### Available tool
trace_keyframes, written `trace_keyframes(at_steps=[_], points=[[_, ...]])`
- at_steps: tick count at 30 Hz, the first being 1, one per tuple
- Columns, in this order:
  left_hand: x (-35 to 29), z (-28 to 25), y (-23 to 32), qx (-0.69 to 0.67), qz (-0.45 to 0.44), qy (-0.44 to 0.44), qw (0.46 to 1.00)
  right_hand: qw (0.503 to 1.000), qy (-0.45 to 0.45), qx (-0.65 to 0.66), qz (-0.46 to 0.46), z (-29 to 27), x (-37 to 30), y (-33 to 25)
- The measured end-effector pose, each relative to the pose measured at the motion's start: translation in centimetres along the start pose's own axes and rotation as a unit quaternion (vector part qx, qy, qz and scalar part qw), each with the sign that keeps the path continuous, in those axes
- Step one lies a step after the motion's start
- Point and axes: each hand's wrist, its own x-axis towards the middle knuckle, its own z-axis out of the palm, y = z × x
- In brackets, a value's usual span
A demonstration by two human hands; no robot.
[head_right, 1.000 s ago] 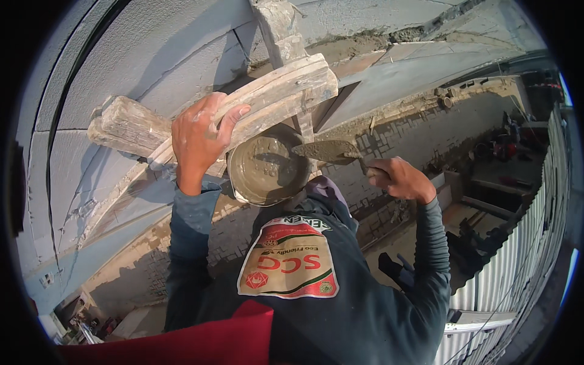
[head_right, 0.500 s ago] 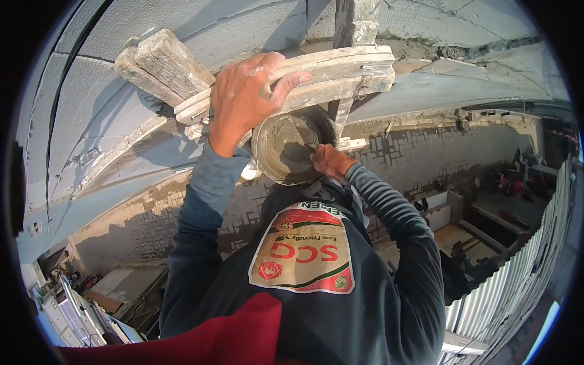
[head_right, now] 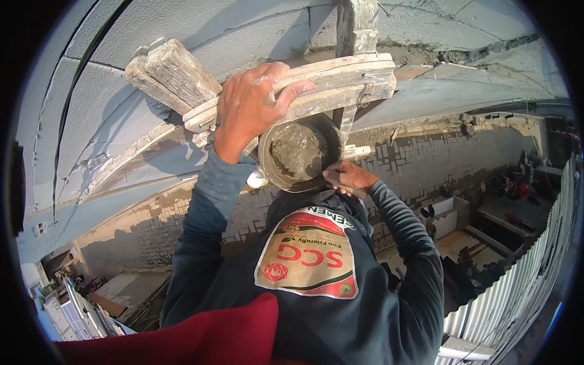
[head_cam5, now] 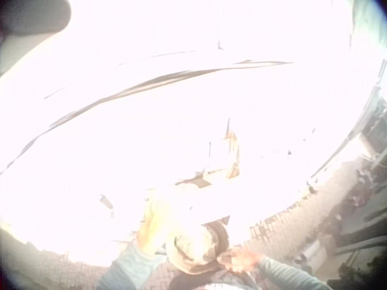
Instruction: The person applies wet plaster or mortar to a wall surface using a trowel, taking the material from a small bucket held on a wooden support.
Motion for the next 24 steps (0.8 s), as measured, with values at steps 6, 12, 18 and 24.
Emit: trace_keyframes(at_steps=[6,12,18,24], points=[[0.2,0.2,0.1,0.004,0.002,0.0,1.0,0.994,0.073,-0.06,-0.052,-0.1,-1.5,0.4],[0.4,-0.3,0.6,-0.008,0.009,-0.01,1.0,0.994,0.092,-0.027,-0.051,0.0,-4.9,-0.5],[0.2,-0.8,0.6,-0.007,-0.029,-0.042,0.999,0.992,0.106,0.049,-0.044,0.2,-10.8,-1.7],[0.8,-0.8,1.4,0.005,-0.028,-0.029,0.999,0.987,0.152,0.06,-0.004,1.0,-16.2,-3.7]])
